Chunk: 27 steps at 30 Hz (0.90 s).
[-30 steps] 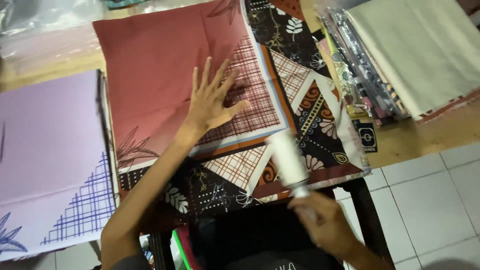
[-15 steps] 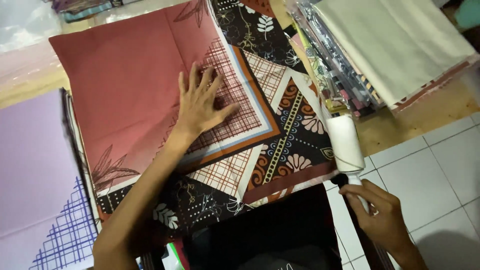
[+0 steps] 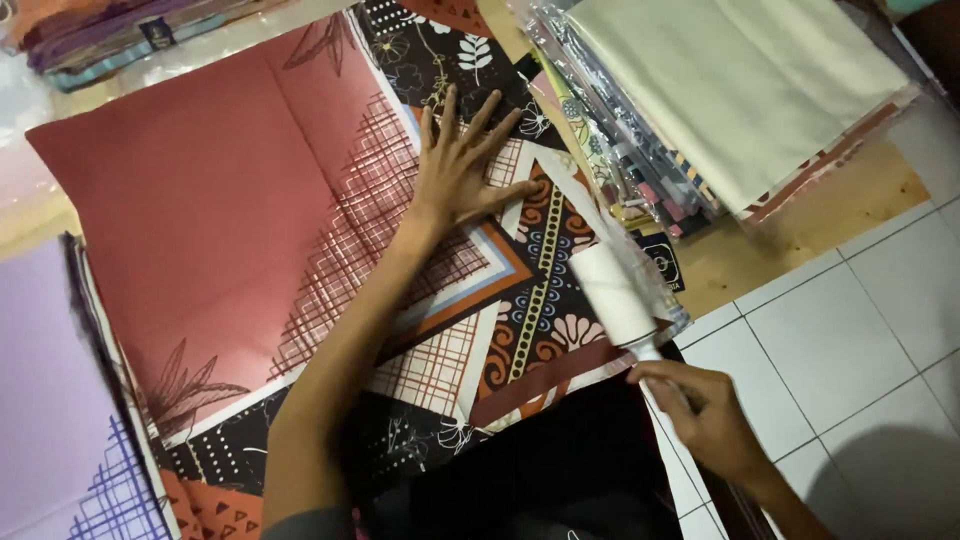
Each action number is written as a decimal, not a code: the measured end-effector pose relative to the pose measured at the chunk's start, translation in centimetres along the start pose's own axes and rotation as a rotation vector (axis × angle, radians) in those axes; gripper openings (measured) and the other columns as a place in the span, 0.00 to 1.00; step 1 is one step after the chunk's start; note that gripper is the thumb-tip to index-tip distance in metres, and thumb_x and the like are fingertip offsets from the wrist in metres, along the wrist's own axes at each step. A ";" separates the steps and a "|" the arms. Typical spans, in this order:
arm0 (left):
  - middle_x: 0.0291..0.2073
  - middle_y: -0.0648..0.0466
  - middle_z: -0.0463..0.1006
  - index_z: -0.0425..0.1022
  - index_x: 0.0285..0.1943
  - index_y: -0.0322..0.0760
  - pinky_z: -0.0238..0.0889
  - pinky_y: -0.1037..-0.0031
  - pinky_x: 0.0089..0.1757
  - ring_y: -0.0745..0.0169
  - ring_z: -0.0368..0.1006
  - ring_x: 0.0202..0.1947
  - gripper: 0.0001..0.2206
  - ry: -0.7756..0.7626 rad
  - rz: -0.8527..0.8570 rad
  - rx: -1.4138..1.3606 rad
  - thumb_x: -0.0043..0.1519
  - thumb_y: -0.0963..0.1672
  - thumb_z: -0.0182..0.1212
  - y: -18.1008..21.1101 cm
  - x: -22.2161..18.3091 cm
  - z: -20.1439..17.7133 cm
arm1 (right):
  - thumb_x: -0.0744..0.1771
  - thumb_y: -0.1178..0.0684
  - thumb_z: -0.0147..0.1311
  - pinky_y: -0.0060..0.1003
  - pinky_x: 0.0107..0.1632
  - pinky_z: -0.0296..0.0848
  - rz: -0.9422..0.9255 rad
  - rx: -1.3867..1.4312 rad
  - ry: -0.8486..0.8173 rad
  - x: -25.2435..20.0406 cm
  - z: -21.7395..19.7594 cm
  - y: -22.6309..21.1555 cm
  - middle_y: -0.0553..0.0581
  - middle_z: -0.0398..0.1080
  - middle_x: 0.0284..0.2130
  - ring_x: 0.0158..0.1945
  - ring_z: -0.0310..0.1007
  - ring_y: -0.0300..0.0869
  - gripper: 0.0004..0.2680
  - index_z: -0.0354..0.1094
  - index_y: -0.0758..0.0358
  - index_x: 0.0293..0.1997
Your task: The person is cleaning a piece of patterned fabric with a lint roller and then folding it neatly on a table.
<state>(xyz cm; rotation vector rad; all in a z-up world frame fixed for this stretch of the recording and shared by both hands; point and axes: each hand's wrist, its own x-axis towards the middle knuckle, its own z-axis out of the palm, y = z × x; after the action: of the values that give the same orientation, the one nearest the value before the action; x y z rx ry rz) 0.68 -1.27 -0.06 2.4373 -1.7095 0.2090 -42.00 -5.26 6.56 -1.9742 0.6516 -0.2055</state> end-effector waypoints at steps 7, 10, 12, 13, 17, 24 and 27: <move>0.81 0.58 0.35 0.39 0.83 0.61 0.24 0.25 0.67 0.40 0.22 0.78 0.45 0.040 0.068 -0.027 0.60 0.72 0.29 0.0 0.6 0.0 | 0.67 0.65 0.47 0.35 0.41 0.79 -0.152 -0.026 0.121 -0.7 -3.5 3.0 0.60 0.76 0.38 0.36 0.75 0.44 0.09 0.75 0.62 0.43; 0.81 0.56 0.40 0.44 0.83 0.58 0.26 0.35 0.69 0.45 0.32 0.79 0.35 0.042 0.225 -0.069 0.68 0.65 0.31 1.5 2.3 -0.8 | 0.66 0.71 0.44 0.40 0.41 0.76 -0.381 -0.216 0.228 1.8 -1.9 3.8 0.71 0.71 0.47 0.41 0.73 0.52 0.14 0.73 0.62 0.50; 0.80 0.53 0.43 0.46 0.82 0.55 0.26 0.44 0.71 0.48 0.37 0.80 0.30 0.011 0.327 -0.154 0.72 0.60 0.28 2.4 3.2 -0.7 | 0.64 0.74 0.45 0.44 0.35 0.68 -0.533 -0.455 0.290 3.5 -0.8 3.4 0.76 0.69 0.50 0.41 0.68 0.56 0.18 0.74 0.59 0.53; 0.80 0.52 0.46 0.47 0.81 0.55 0.29 0.42 0.71 0.45 0.40 0.79 0.31 -0.008 0.346 -0.210 0.71 0.61 0.29 2.5 3.5 -0.1 | 0.64 0.64 0.54 0.43 0.39 0.76 -0.478 -0.521 0.303 4.1 -0.3 2.9 0.75 0.69 0.51 0.41 0.72 0.54 0.15 0.73 0.56 0.57; 0.79 0.51 0.50 0.45 0.81 0.53 0.28 0.42 0.72 0.45 0.44 0.80 0.35 -0.047 0.363 -0.308 0.68 0.63 0.22 2.4 3.2 -0.7 | 0.62 0.47 0.68 0.40 0.42 0.81 -0.363 -0.583 0.319 4.3 0.4 0.7 0.66 0.73 0.50 0.43 0.75 0.47 0.18 0.75 0.52 0.58; 0.79 0.48 0.48 0.50 0.80 0.52 0.38 0.43 0.71 0.41 0.47 0.78 0.29 0.011 0.406 -0.223 0.72 0.59 0.37 3.8 2.4 -1.9 | 0.58 0.44 0.72 0.40 0.42 0.78 -0.369 -0.561 0.332 2.4 0.4 0.8 0.63 0.72 0.49 0.44 0.77 0.45 0.23 0.74 0.50 0.59; 0.75 0.47 0.56 0.61 0.74 0.48 0.46 0.45 0.68 0.45 0.54 0.73 0.25 0.102 0.375 -0.125 0.69 0.53 0.56 7.3 -1.1 -4.7 | 0.60 0.48 0.70 0.32 0.40 0.75 -0.341 -0.477 0.302 2.0 -0.1 1.8 0.57 0.66 0.37 0.37 0.71 0.42 0.19 0.75 0.49 0.57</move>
<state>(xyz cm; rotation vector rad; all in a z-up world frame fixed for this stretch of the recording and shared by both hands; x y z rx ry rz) -6.66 -1.70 4.62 1.9685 -2.0508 0.2558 -40.98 -7.00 4.75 -2.5407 0.5863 -0.6125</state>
